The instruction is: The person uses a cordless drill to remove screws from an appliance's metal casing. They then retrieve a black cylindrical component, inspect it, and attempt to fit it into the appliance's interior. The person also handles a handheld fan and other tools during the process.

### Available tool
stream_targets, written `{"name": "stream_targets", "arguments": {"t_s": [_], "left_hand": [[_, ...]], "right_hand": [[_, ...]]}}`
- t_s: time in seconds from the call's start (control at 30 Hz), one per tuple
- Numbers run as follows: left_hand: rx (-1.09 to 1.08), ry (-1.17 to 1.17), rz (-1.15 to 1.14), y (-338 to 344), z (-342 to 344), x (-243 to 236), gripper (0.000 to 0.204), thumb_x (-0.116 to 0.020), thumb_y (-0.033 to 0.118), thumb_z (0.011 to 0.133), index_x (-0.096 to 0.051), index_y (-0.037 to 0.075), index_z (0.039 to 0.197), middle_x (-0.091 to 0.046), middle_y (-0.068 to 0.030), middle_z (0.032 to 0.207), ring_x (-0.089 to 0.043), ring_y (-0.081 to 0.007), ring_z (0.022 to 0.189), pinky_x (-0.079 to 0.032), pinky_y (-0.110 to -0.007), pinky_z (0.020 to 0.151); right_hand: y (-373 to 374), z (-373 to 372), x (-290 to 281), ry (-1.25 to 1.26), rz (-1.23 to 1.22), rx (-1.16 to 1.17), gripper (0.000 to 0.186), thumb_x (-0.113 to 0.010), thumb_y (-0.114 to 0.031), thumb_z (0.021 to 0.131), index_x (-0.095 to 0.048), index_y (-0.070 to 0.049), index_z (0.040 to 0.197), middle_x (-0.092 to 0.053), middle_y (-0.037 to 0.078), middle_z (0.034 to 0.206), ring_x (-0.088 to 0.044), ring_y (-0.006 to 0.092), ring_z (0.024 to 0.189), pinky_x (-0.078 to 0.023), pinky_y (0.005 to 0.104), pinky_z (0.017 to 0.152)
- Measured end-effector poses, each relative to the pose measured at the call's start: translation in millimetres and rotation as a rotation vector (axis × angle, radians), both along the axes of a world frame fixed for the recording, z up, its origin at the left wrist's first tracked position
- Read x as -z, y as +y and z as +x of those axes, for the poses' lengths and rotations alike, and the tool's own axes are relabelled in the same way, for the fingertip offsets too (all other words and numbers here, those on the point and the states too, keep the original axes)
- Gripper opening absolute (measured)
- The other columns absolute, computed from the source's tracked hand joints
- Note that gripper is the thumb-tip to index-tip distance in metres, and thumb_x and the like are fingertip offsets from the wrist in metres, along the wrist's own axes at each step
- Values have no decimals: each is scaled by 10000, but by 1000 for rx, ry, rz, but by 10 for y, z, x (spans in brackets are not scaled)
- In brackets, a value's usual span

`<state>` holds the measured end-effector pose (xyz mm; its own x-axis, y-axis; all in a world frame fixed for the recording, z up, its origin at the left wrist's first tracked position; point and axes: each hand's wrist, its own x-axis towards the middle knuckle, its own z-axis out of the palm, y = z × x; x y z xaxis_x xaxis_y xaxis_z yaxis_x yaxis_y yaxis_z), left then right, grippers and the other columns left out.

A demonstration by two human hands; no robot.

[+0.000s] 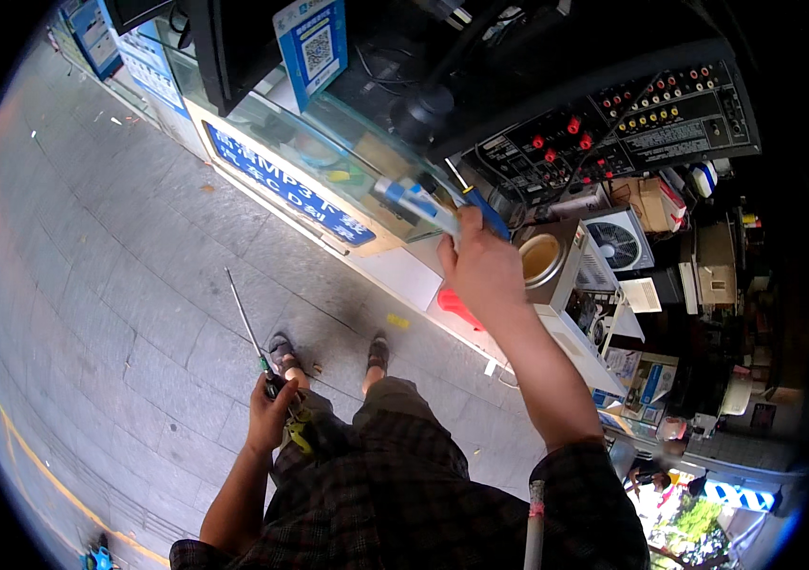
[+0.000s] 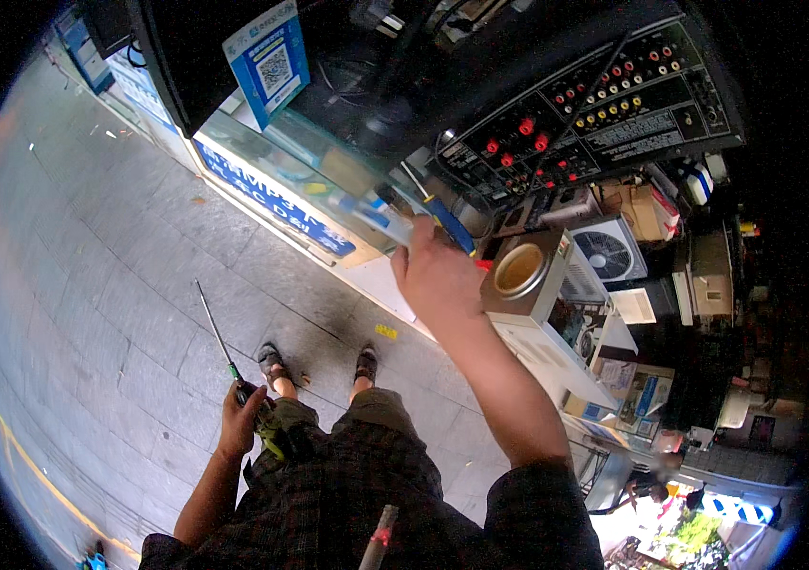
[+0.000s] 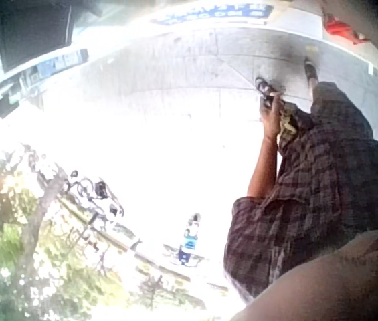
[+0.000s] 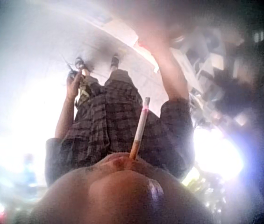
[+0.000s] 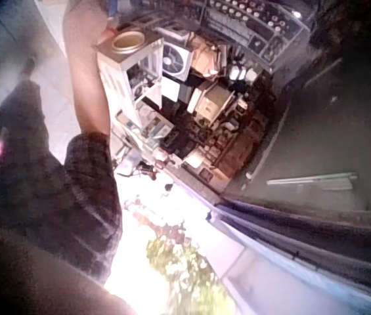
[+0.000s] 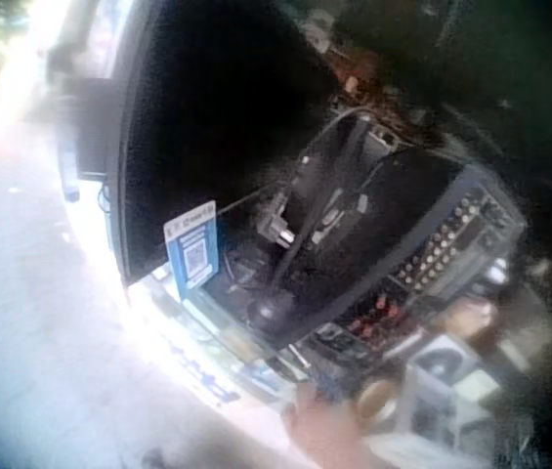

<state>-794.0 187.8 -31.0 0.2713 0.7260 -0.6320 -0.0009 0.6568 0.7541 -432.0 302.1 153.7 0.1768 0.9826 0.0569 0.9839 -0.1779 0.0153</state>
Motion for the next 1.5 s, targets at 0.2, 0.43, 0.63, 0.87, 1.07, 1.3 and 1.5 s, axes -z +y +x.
{"name": "stream_targets", "arguments": {"t_s": [0.2,0.43,0.63,0.87,1.07,1.3,1.5], "left_hand": [[58,-17,9,90,-7,-40,222,-708,211,968,-567,40,974,-672,-57,837,-635,-143,731,-498,-298,661],[76,-154,-61,170,118,-113,267,-674,243,973,-584,13,1075,-666,-62,837,-643,-161,758,-510,-310,697],[68,-621,-70,455,603,-477,767,-684,358,867,-409,41,1509,-526,-159,1445,-604,-299,1209,-529,-452,932],[14,-683,-272,344,1029,-410,769,-671,374,889,-401,22,1517,-542,-145,1442,-568,-284,1281,-474,-404,1050],[-49,-566,-350,152,1390,-498,599,-662,259,942,-442,13,1442,-606,-129,1301,-575,-298,1242,-460,-438,1071],[-199,-589,-176,-80,1561,-511,588,-707,272,895,-463,50,1381,-622,-133,1211,-553,-382,1269,-436,-523,1106],[-210,-652,-128,-255,1595,-520,583,-715,323,873,-518,91,1370,-648,-105,1177,-671,-324,1062,-547,-518,947]], "right_hand": [[211,229,104,-79,-188,45,312,-623,-226,928,-561,48,1064,-715,211,798,-733,369,740,-603,466,693],[206,126,-54,28,-206,15,303,-614,-260,900,-603,15,1025,-716,206,801,-730,375,782,-592,491,724],[-521,-581,259,587,-422,-68,343,-620,-329,906,-559,-21,1046,-684,236,803,-682,451,772,-538,554,713],[-1241,-937,834,595,-271,-98,370,-635,-186,923,-538,91,1147,-690,192,817,-703,341,636,-570,447,548],[-1467,-512,904,637,-459,-276,400,-677,-153,850,-561,96,1141,-697,226,909,-730,345,737,-593,452,624],[-1703,61,841,1041,-431,-379,350,-675,-254,889,-621,13,1110,-703,188,950,-710,413,897,-567,499,832],[-1244,806,474,803,316,-327,126,-658,-173,916,-613,-70,974,-634,147,853,-659,338,777,-547,475,710]]}}
